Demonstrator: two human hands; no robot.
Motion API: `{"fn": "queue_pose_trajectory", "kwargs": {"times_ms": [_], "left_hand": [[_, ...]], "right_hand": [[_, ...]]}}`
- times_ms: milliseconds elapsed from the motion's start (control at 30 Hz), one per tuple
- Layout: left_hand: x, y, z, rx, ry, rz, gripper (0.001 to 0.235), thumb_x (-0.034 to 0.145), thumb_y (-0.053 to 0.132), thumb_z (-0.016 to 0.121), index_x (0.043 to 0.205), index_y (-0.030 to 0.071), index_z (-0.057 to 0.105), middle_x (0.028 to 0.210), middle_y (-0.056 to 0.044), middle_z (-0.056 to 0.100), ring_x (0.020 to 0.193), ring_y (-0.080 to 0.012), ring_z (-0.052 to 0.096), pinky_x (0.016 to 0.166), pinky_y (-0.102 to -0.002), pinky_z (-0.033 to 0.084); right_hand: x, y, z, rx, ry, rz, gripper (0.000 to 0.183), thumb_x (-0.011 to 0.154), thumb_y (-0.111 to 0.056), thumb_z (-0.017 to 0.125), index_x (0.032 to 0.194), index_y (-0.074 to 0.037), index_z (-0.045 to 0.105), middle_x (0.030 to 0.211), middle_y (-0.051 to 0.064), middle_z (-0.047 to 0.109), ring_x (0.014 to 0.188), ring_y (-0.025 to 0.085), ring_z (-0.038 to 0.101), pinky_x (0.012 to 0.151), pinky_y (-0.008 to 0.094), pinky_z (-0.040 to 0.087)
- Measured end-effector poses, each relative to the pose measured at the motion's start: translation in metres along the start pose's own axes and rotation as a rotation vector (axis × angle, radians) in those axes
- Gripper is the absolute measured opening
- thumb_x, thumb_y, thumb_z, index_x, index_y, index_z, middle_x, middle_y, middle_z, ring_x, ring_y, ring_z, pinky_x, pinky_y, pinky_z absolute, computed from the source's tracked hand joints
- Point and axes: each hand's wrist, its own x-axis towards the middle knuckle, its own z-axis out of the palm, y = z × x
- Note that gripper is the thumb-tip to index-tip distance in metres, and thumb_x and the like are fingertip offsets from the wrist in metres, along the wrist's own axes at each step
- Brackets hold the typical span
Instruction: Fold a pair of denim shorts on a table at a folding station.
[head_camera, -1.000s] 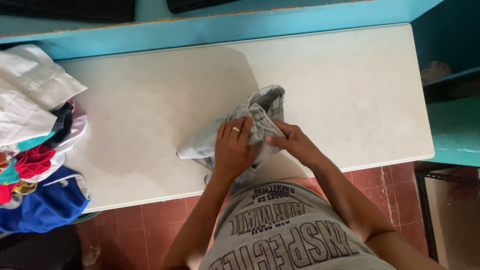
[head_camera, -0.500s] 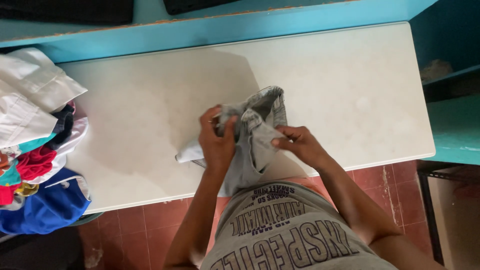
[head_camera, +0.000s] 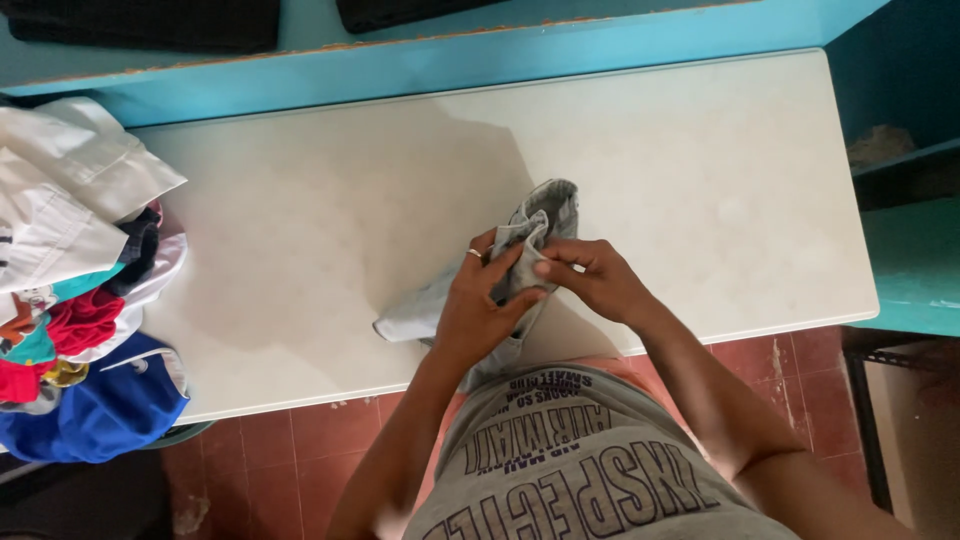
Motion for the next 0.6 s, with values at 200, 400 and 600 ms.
{"fn": "queue_pose_trajectory", "kwargs": {"times_ms": [200, 400, 600], "left_hand": [[-0.001, -0.009, -0.013, -0.083, 0.095, -0.01, 0.036, 0.087, 0.019, 0.08, 0.12, 0.006, 0.072, 0.141, -0.014, 0.06, 0.121, -0.0295, 0.067, 0.095, -0.037, 0.057], [0.002, 0.003, -0.088, 0.007, 0.331, 0.127, 0.021, 0.086, 0.006, 0.087, 0.097, -0.001, 0.071, 0.094, -0.011, 0.068, 0.076, -0.0184, 0.06, 0.07, -0.031, 0.051], [-0.001, 0.041, -0.141, 0.054, 0.394, 0.39, 0.023, 0.085, -0.005, 0.079, 0.088, 0.002, 0.058, 0.114, -0.013, 0.074, 0.111, -0.0274, 0.069, 0.12, -0.046, 0.038]], "right_hand": [[0.001, -0.031, -0.005, 0.003, -0.232, -0.197, 0.027, 0.098, -0.025, 0.071, 0.113, -0.003, 0.07, 0.108, 0.0, 0.07, 0.103, 0.009, 0.063, 0.09, 0.03, 0.05], [0.023, -0.008, -0.044, -0.412, -0.079, -0.469, 0.037, 0.081, -0.02, 0.088, 0.111, -0.007, 0.072, 0.112, 0.003, 0.072, 0.108, 0.02, 0.065, 0.099, 0.035, 0.05], [-0.009, -0.117, -0.055, -0.682, 0.004, -0.747, 0.028, 0.07, -0.02, 0.093, 0.081, -0.013, 0.068, 0.113, 0.006, 0.069, 0.113, 0.031, 0.064, 0.112, 0.05, 0.037]]}}
